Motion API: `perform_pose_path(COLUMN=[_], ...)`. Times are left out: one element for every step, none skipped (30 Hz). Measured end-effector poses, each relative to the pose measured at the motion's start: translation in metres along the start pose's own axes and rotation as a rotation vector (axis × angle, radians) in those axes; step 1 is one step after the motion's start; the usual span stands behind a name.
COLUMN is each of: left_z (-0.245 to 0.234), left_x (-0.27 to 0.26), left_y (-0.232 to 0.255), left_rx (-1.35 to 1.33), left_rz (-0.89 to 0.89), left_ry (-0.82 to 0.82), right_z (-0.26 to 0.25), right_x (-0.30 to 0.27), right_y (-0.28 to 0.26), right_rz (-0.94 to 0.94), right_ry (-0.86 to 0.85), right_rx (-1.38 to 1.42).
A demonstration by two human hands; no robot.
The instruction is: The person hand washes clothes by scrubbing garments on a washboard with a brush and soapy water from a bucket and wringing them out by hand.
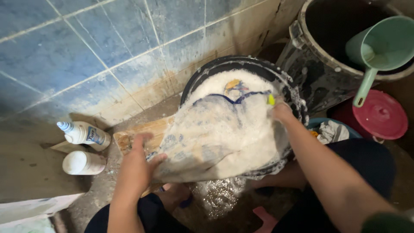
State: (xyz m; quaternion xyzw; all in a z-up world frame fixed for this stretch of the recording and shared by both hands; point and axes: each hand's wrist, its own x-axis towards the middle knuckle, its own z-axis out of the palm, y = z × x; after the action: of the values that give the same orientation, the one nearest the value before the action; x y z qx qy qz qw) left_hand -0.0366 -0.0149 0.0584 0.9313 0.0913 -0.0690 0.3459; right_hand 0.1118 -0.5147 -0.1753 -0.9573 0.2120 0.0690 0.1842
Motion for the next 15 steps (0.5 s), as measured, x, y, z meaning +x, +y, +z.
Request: perform_pose_path(left_z=[-0.002, -0.004, -0.006, -0.008, -0.012, -0.016, -0.016, -0.016, -0.015, -0.014, -0.013, -0.013, -0.013, -0.014, -0.015], left_x=[-0.001, -0.003, -0.005, -0.008, -0.011, -0.014, -0.015, -0.017, -0.017, -0.017, -0.016, -0.015, -0.015, -0.016, -0.016], left_y=[0.002, 0.003, 0.005, 0.007, 0.008, 0.009, 0.009, 0.007, 0.005, 0.002, -0.001, -0.003, -0.004, -0.006, -0.008], left_rx=[-0.006, 0.009, 0.029, 0.027, 0.14, 0.25, 0.25, 0.251, 0.25, 0.249, 0.252, 0.256, 0.257, 0.201, 0.145], left_rz=[-0.002, 0.094, 0.187, 0.183, 0.043, -0.099, -0.103, 0.01, 0.127, 0.126, 0.114, 0.102, 0.103, 0.037, -0.032], left_ry=[0.002, 0.033, 0.063, 0.064, -0.002, -0.066, -0.064, 0.013, 0.088, 0.088, 0.101, 0.113, 0.114, 0.079, 0.043], right_z=[-0.018, -0.042, -0.059, -0.073, -0.077, -0.078, -0.078, -0.076, -0.073, -0.07, -0.067, -0.066, -0.067, -0.064, -0.056], right_x=[-0.009, -0.026, -0.047, -0.071, -0.101, -0.129, -0.15, -0.163, -0.18, -0.206, -0.233, -0.255, -0.267, -0.281, -0.29], right_y=[-0.006, -0.022, -0.039, -0.058, -0.079, -0.1, -0.125, -0.154, -0.18, -0.197, -0.215, -0.231, -0.245, -0.25, -0.25], right_rz=[-0.054, -0.089, -0.109, -0.121, -0.127, -0.138, -0.152, -0.178, -0.196, -0.765, -0.354, -0.367, -0.379, -0.776, -1.152], right_ry=[-0.032, -0.059, -0.082, -0.097, -0.093, -0.081, -0.081, -0.174, -0.262, 0.008, -0.396, -0.488, -0.578, -0.469, -0.335], right_rx=[-0.02, -0.039, -0.039, -0.019, 0.022, 0.065, 0.197, 0.57, 0.943, 0.541, 0.784, 0.69, 0.595, 0.333, 0.052])
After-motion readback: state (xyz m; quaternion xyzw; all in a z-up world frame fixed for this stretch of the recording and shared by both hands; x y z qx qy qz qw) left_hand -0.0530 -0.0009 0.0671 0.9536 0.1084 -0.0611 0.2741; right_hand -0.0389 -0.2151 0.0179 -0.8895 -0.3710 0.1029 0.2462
